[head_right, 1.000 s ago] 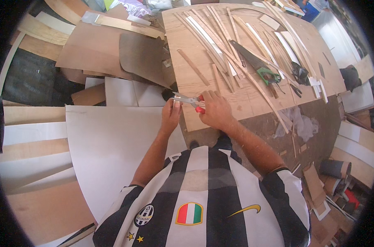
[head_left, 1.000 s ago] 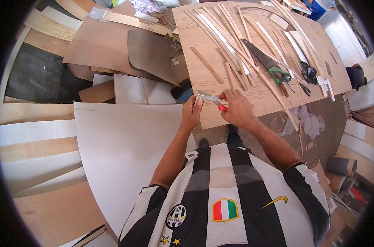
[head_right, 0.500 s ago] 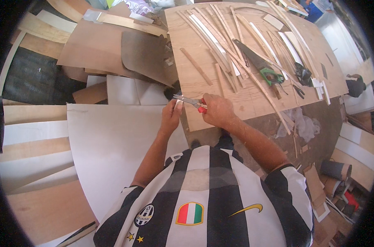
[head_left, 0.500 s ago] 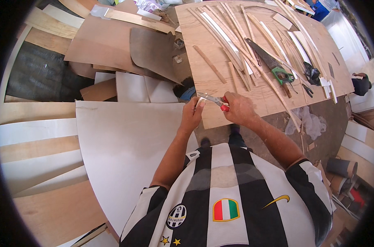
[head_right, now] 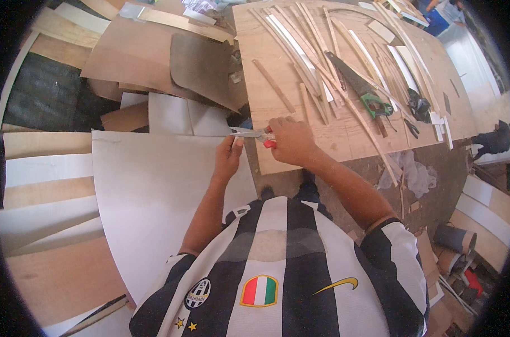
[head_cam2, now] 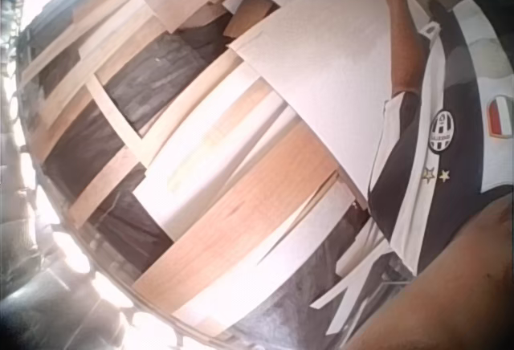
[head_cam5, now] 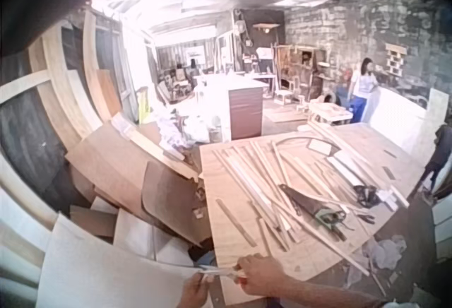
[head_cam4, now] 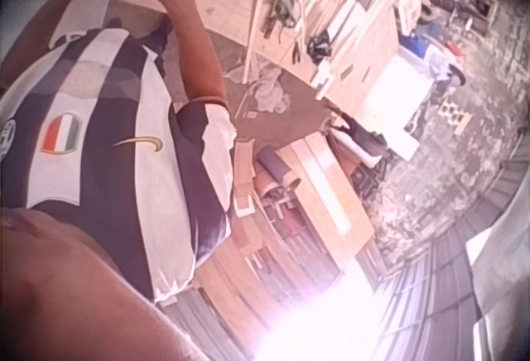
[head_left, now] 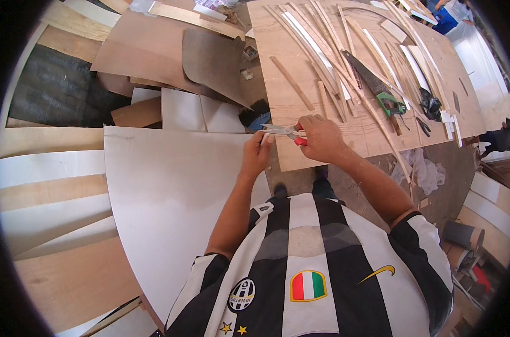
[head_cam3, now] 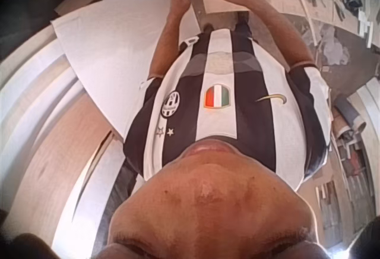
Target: The person builds a small wooden frame by hand. They use shears to trim small wooden pieces, mark a piece with a pencil, and use a hammer to join the wooden strips together on a workbench.
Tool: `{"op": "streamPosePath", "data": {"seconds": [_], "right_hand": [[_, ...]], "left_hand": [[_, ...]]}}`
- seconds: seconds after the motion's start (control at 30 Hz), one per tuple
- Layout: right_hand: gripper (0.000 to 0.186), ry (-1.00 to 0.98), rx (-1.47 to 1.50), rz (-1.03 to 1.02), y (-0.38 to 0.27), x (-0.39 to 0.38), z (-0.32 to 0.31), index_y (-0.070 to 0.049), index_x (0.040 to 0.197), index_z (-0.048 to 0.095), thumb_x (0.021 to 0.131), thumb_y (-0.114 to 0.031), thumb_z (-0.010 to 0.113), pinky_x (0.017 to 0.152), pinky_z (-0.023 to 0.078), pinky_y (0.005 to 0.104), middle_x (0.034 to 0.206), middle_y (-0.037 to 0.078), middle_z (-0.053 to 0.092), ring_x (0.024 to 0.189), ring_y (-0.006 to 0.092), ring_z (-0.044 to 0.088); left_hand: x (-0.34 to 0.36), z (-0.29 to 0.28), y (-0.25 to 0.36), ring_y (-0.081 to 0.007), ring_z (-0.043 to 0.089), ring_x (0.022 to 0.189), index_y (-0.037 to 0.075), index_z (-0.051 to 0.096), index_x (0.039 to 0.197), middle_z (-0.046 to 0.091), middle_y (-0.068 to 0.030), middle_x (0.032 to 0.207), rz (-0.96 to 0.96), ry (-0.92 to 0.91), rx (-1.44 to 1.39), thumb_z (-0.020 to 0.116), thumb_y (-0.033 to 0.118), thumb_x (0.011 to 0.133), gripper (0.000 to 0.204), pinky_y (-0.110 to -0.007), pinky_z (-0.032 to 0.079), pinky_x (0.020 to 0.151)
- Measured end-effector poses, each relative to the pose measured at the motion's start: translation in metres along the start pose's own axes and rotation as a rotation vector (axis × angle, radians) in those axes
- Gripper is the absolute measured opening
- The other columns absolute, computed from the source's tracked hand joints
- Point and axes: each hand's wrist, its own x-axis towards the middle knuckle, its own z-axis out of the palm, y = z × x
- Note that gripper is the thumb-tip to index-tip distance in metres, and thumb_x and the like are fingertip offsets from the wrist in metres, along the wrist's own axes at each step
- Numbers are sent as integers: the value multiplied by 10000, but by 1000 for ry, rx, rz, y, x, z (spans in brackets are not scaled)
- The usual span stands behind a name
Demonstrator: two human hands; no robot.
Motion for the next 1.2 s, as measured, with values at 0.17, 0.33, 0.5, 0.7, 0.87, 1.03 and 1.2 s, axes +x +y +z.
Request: {"op": "streamPosePath", "data": {"seconds": [0.17, 0.33, 0.5, 0.7, 0.87, 1.03, 1.2], "right_hand": [[330, -60, -13, -19, -13, 2, 15, -85, 1073, 639, 827, -268, 761, 787, 550, 482, 1021, 132, 685, 996, 333, 673], [344, -219, -6, 62, -20, 8, 31, -81, 1094, 643, 841, -283, 759, 753, 554, 497, 927, 152, 718, 929, 341, 716], [289, -185, 111, 142, -22, 5, 55, -83, 1058, 664, 859, -281, 733, 755, 547, 510, 920, 160, 731, 899, 379, 717], [323, -101, 210, 216, 7, -13, 69, -63, 1051, 673, 861, -321, 714, 785, 543, 526, 961, 176, 735, 923, 402, 709], [365, -189, 233, 539, 60, -39, 91, -47, 1050, 653, 826, -322, 739, 820, 543, 499, 985, 207, 721, 943, 401, 700], [666, -8, 346, 1030, 159, -81, 128, -79, 1295, 566, 809, -496, 749, 948, 521, 525, 1186, 234, 681, 1097, 425, 668], [716, -64, 102, 1199, 245, -100, 115, -105, 1365, 507, 823, -512, 735, 1011, 464, 568, 1334, 225, 596, 1266, 426, 567]], "left_hand": [[-15, -16, -6, -98, 489, 706, -11, 640, 1106, 558, -5, 757, 4, 30, 53, 574, 301, 1074, 320, -299, 423, 637], [-29, -29, -9, -92, 484, 699, -13, 645, 1058, 551, 3, 742, -18, 20, 77, 581, 301, 1071, 321, -290, 413, 627], [-37, -29, -34, -64, 453, 649, 15, 645, 972, 505, 31, 705, -127, 24, 1, 578, 336, 1084, 346, -268, 372, 579], [-34, -12, -54, -65, 476, 585, 26, 621, 1018, 500, 30, 694, -289, -29, -169, 548, 351, 1101, 343, -245, 371, 507], [-24, 24, -60, -89, 512, 548, 20, 598, 1030, 534, 0, 706, -434, -108, -239, 540, 352, 1102, 344, -259, 425, 480], [-11, 75, -72, -118, 571, 616, 10, 625, 1064, 569, -29, 707, -616, -186, -168, 622, 365, 1058, 355, -302, 464, 545], [22, 137, -81, -276, 683, 788, -40, 681, 1020, 717, -171, 855, -624, -238, 194, 733, 381, 953, 429, -419, 518, 726]]}}
